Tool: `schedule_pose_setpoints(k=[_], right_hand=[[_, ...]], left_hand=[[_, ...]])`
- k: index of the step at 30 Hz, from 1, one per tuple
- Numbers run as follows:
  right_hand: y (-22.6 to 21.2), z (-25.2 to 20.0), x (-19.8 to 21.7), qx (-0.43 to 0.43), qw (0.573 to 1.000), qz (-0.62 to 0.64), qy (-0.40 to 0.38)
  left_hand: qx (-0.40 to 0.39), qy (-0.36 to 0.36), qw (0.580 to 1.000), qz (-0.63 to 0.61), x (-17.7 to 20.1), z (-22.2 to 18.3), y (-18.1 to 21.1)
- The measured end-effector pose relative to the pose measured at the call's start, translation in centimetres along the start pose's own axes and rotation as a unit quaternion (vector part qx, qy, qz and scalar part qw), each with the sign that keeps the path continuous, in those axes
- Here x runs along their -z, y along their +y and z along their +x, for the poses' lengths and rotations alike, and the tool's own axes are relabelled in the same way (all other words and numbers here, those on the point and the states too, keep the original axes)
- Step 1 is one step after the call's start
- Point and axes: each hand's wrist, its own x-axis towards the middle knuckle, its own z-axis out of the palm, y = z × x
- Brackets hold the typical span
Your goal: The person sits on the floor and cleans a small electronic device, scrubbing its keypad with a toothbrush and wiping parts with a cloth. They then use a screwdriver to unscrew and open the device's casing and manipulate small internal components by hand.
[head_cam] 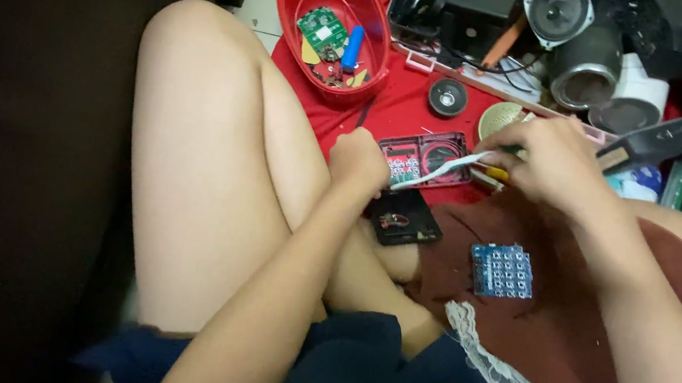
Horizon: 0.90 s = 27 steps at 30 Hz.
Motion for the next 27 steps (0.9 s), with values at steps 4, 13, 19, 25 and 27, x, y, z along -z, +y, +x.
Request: schedule_pose_setpoints(k=[4,13,19,25,27], right_hand=[[-0.2,4.1,-0.6,0.058,0.995,-0.082,-0.015],[-2.7,9.7,-0.6,0.185,0.954,-0.226,0.064],[-2.8,7.7,0.4,0.034,0.956,-0.289,-0.038],[-3.6,5.2,2.5,-0.038,0.958,-0.282,-0.044],[-5.6,4.8,3.2,-0.043,0.969,-0.237,-0.053]], left_hand=[[-0.002,0.018,0.999,-0.039,-0.2,0.5,-0.5],[-0.049,0.017,0.999,0.006,1.1,-1.4,0.6],[-0.003,-0.007,0.999,-0.038,0.9,-0.7,0.8],[-0.011,-0.004,0.999,-0.051,0.5,-0.4,0.5],[-0.031,-0.006,0.998,-0.047,0.7,-0.4,0.6]])
